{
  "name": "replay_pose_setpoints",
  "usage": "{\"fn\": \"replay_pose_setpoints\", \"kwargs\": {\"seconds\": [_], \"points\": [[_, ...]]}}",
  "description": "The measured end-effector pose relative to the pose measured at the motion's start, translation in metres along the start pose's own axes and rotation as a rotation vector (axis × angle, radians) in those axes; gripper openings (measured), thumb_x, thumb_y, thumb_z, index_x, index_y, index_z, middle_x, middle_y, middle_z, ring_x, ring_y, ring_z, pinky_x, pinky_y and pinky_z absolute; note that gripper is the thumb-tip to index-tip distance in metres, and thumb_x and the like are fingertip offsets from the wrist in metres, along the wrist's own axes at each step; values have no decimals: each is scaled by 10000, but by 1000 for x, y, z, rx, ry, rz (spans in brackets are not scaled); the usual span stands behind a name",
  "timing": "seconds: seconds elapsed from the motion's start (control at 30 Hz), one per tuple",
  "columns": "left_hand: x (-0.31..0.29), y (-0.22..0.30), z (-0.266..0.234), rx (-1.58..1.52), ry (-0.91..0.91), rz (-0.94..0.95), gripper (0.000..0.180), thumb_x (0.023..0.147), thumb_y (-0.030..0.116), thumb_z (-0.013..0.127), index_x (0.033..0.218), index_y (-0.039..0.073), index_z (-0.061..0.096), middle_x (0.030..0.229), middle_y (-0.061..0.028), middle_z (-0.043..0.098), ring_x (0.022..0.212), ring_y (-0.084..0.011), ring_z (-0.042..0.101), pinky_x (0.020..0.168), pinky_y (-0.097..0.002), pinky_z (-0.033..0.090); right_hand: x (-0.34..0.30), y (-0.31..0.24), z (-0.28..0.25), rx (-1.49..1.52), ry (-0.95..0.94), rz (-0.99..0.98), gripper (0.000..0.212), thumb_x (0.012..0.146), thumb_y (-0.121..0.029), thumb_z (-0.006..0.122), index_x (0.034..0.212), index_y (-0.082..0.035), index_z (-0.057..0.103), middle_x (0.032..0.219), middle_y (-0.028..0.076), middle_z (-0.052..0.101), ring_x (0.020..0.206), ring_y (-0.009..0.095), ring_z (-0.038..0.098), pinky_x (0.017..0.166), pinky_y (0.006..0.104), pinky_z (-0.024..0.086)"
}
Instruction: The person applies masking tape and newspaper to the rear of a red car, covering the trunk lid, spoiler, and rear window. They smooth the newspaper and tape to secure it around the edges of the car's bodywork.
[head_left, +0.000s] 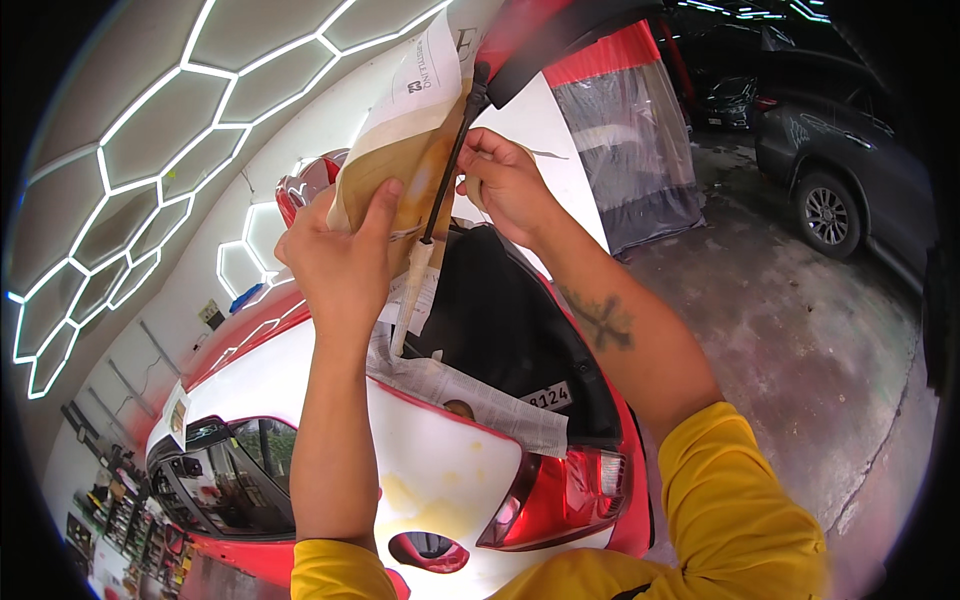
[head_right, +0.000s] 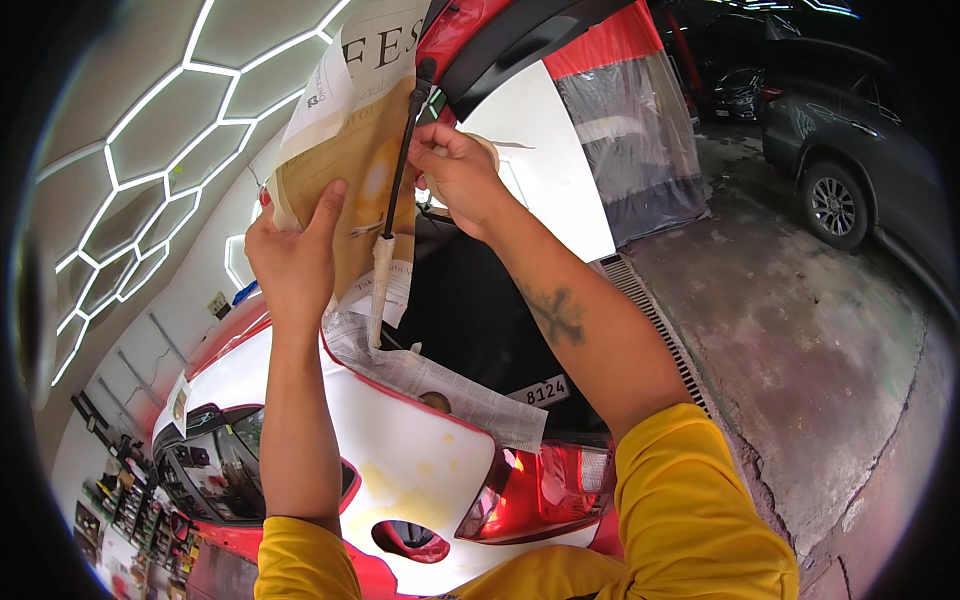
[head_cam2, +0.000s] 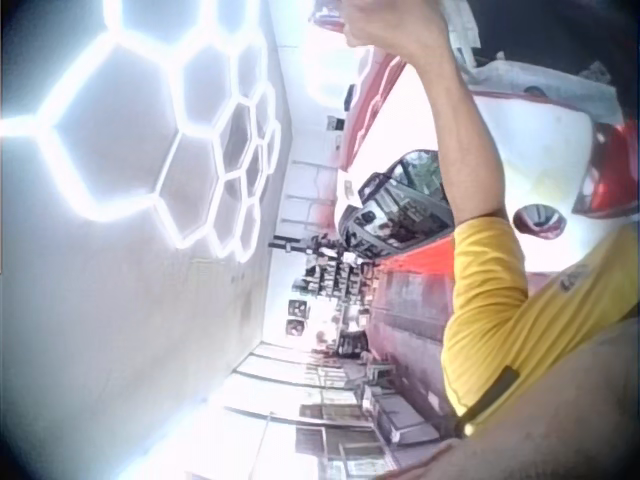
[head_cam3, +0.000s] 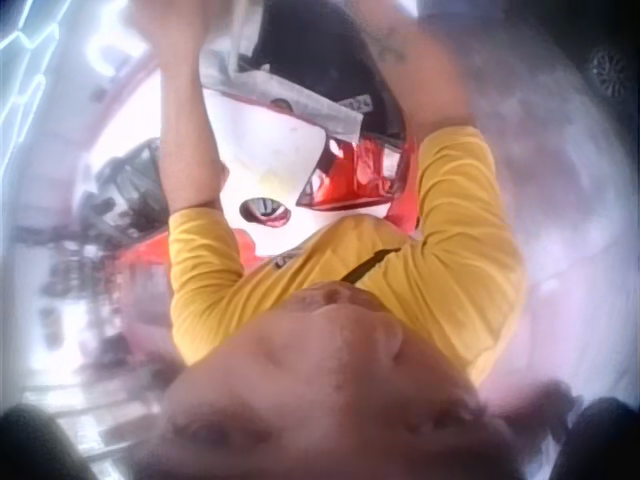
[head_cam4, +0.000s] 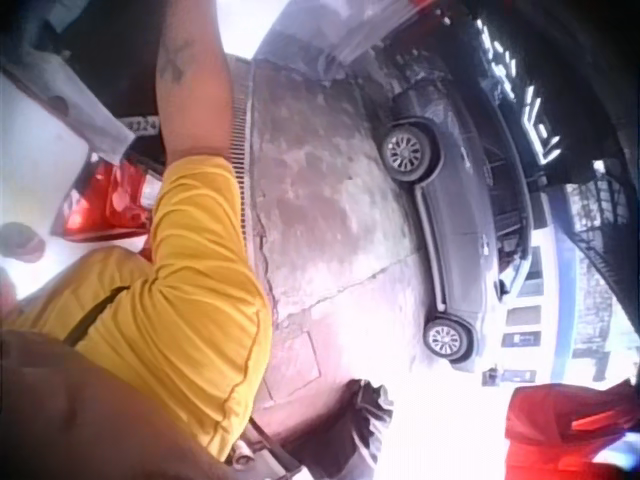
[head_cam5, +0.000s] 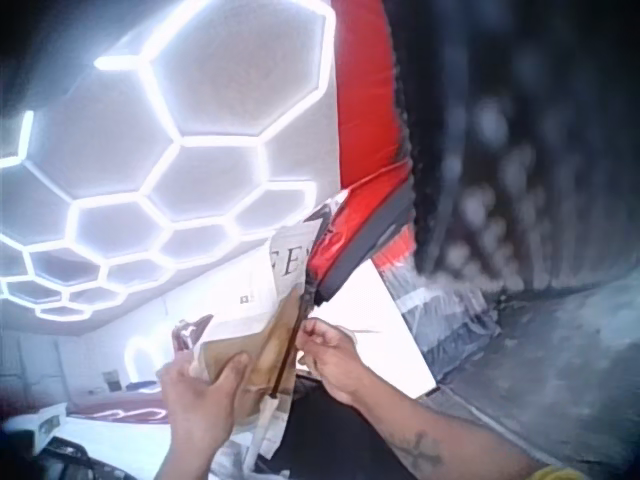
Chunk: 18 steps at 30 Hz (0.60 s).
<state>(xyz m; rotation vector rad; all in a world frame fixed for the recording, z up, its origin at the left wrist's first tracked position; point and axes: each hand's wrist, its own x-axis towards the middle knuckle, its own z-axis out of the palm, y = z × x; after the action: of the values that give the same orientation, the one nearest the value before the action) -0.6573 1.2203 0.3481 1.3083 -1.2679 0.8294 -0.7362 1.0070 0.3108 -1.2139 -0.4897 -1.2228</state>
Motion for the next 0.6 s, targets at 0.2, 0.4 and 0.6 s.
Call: {"fn": "replay_pose_setpoints", "kwargs": {"seconds": [0.2, 0.4, 0.6], "points": [[9, 15, 8, -111, 56, 61, 257, 907, 185, 904, 1075, 1, 839, 921, -114, 808, 797, -179, 688, 802, -334, 563, -1, 24, 2, -49, 50, 19, 145, 1091, -220, 742, 1131, -84, 711, 967, -37, 678, 862, 58, 576, 748, 269, 476], [32, 15, 25, -18, -27, 208, 211, 968, 190, 879, 1040, 4, 808, 951, -24, 765, 839, -87, 649, 804, -262, 526, -3, 54, -16, -83, 93, 171, 135, 1090, -260, 733, 1105, -132, 692, 966, -51, 649, 887, 69, 569, 764, 272, 461], [30, 35, 43, 153, 60, 265, 197, 972, 200, 862, 1043, 29, 796, 920, -62, 751, 850, -145, 674, 828, -324, 552, -1, 47, -23, -347, 69, 255, 169, 1066, -251, 743, 1097, -89, 705, 888, -7, 637, 831, 103, 556, 753, 297, 456]]}}
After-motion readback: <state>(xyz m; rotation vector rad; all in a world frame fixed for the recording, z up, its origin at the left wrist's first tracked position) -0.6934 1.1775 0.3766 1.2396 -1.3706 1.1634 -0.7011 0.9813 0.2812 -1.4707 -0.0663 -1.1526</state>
